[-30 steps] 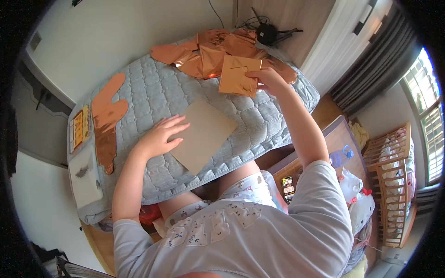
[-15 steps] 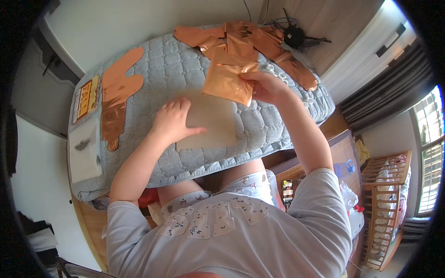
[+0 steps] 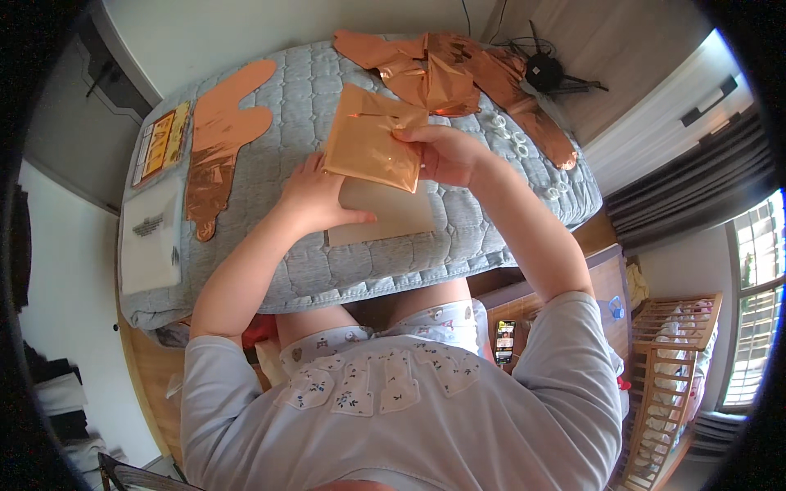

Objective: Folding and packaging copper-colored metallic foil decorative items using cardboard inserts and plastic sleeves.

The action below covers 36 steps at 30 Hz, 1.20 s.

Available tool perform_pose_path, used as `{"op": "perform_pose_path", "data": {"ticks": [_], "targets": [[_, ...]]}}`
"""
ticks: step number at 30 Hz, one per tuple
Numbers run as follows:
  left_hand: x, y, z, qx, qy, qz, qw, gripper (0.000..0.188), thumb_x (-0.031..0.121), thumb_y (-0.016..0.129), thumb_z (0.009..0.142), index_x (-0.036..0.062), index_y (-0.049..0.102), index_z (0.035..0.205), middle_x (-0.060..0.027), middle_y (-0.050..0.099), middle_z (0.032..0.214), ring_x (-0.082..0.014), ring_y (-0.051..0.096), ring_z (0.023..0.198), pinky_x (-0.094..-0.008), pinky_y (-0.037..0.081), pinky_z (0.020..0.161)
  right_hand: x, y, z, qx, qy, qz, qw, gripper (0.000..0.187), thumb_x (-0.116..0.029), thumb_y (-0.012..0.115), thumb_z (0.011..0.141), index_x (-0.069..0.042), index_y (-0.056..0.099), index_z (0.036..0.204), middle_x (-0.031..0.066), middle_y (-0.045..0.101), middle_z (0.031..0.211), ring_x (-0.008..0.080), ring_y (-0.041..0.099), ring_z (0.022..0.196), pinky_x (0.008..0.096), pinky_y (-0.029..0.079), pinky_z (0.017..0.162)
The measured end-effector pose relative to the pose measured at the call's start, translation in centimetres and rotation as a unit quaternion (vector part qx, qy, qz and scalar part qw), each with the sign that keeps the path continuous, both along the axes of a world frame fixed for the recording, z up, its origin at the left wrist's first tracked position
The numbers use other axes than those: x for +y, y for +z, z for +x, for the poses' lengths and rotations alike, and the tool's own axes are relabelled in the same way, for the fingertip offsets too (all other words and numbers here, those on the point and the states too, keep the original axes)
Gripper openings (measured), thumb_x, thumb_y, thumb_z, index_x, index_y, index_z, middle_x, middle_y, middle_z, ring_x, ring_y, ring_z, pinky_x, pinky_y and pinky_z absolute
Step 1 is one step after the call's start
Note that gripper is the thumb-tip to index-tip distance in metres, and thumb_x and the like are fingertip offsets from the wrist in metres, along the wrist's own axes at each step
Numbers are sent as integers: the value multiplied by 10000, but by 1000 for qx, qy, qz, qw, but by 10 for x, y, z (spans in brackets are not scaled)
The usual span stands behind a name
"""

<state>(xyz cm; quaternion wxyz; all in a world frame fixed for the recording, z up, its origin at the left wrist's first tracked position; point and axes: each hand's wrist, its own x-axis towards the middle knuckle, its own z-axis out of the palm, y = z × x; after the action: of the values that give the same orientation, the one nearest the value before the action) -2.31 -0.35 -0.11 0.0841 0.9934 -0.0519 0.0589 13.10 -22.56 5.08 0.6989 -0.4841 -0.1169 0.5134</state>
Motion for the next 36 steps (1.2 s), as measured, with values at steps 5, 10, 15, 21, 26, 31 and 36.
{"op": "perform_pose_path", "data": {"ticks": [5, 10, 15, 21, 26, 31, 36], "targets": [[6, 5, -2, 40, -7, -47, 998, 1173, 771, 760, 671, 5, 440, 1499, -183, 460, 1518, -356, 408, 1413, -462, 366, 1157, 22, 7, -25, -5, -17, -59, 998, 395, -157, 634, 1001, 27, 541, 1338, 131, 678, 1265, 224, 682, 1149, 428, 523, 1037], [35, 2, 6, 76, -53, -134, 987, 1175, 656, 837, 685, 37, 356, 1560, -217, 455, 1531, -373, 411, 1432, -447, 359, 1175, 12, 14, -13, -78, -6, -68, 995, 391, -133, 646, 991, 32, 552, 1333, 123, 675, 1271, 216, 681, 1144, 382, 534, 1021], [57, 8, 12, 74, -31, -298, 951, 923, 390, 684, 950, 56, 153, 1627, -231, 415, 1579, -354, 474, 1417, -394, 387, 1170, -7, -11, -4, -159, 28, -169, 972, 445, -116, 709, 944, 5, 565, 1347, 83, 687, 1219, 165, 691, 1064, 323, 568, 908], [12, -5, 16, -64, -160, -116, 978, 875, 661, 503, 973, 30, 358, 1562, -200, 310, 1644, -348, 286, 1530, -490, 276, 1236, -1, -34, -5, -229, 52, -233, 944, 497, -133, 775, 894, -51, 572, 1340, 47, 682, 1160, 119, 672, 985, 271, 567, 777], [2, -32, 16, -44, -165, -47, 984, 926, 683, 543, 939, 15, 359, 1553, -232, 335, 1619, -371, 296, 1519, -477, 241, 1251, 11, -25, -3, -255, 91, -252, 929, 544, -108, 784, 883, -53, 539, 1365, 57, 676, 1184, 132, 667, 1005, 278, 563, 805], [3, -32, 15, -49, -155, -41, 986, 919, 674, 538, 946, -2, 362, 1544, -234, 348, 1610, -377, 301, 1515, -477, 234, 1254, 14, -32, -7, -294, 37, -280, 913, 588, -118, 786, 882, -27, 501, 1388, 78, 670, 1199, 153, 660, 1059, 284, 559, 857], [3, -27, 13, -23, -155, -54, 986, 923, 581, 605, 944, 35, 256, 1600, -216, 303, 1637, -384, 284, 1520, -485, 220, 1263, 12, -38, -7, -353, 25, -293, 888, 622, -129, 788, 880, -2, 481, 1406, 112, 666, 1213, 174, 656, 1088, 295, 560, 862]]}}
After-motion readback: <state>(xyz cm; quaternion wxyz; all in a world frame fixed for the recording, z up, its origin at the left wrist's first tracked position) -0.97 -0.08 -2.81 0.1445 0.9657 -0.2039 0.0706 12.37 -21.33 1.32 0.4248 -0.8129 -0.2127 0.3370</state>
